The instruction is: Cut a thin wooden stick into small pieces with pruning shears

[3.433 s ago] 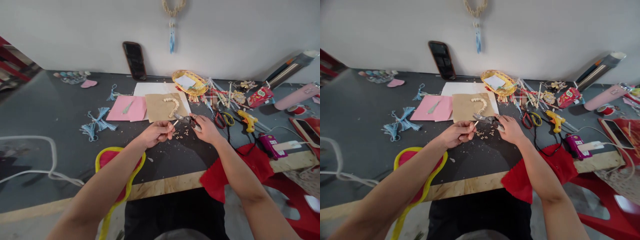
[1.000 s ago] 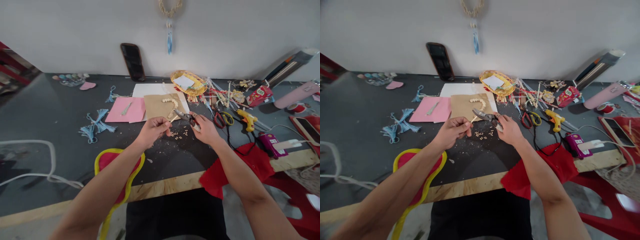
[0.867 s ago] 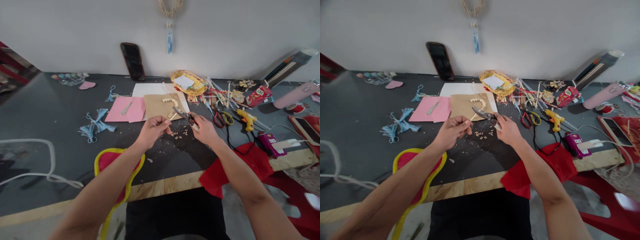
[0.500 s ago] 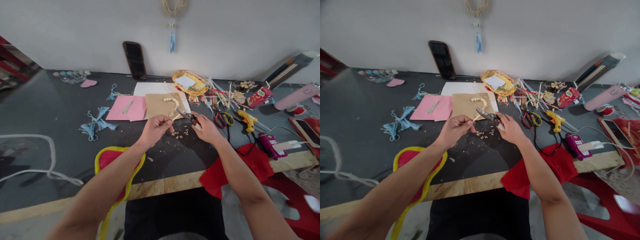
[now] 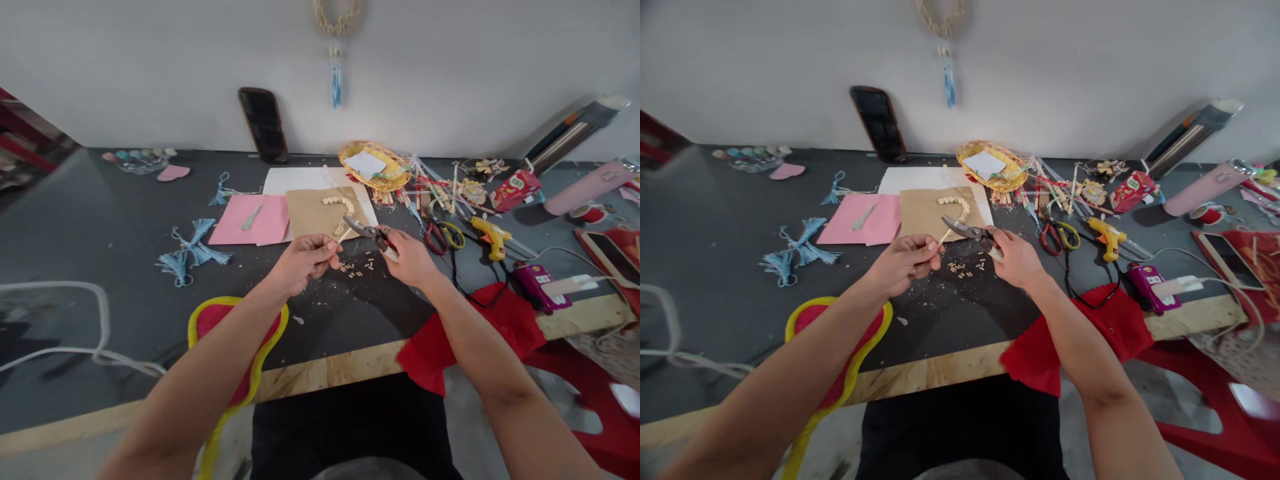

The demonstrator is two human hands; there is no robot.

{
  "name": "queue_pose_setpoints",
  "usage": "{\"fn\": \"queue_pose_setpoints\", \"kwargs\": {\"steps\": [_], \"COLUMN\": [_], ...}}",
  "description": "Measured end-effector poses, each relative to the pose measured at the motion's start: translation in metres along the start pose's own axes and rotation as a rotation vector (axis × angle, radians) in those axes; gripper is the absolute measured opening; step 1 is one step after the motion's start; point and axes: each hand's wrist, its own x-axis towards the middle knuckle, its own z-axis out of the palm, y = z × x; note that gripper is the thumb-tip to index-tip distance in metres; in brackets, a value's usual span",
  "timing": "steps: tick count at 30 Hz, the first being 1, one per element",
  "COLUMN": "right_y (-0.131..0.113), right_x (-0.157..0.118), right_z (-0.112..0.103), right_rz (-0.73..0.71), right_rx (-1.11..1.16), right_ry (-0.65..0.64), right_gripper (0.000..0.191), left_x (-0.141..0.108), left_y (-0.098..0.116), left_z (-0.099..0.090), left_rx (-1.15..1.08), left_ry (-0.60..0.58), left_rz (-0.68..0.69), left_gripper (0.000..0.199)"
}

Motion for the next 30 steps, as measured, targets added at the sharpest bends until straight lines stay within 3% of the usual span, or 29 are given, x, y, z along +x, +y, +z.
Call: {"fn": "queue_pose_setpoints", "kwargs": {"steps": [9, 18, 30], "right_y": [0.01, 0.008, 0.008], "right_x": [0.0, 0.001, 0.002], "right_z": [-0.004, 0.002, -0.008], "right_rz": [-0.071, -0.022, -0.081], "right_rx": [0.027, -0.017, 0.035], "right_ry": [-0.027, 0.012, -0.035], "right_gripper": [0.049, 0.056, 0.05], "left_x": [-0.003, 0.001, -0.002], "left_y": [0.0, -0.009, 0.001], "left_z": [0.004, 0.004, 0.002], "left_rx": [0.048, 0.26, 0.112], "left_ry": [-0.079, 0.103, -0.037], "left_rz": [0.024, 0.266, 0.052], "left_gripper": [0.039, 0.026, 0.036]}}
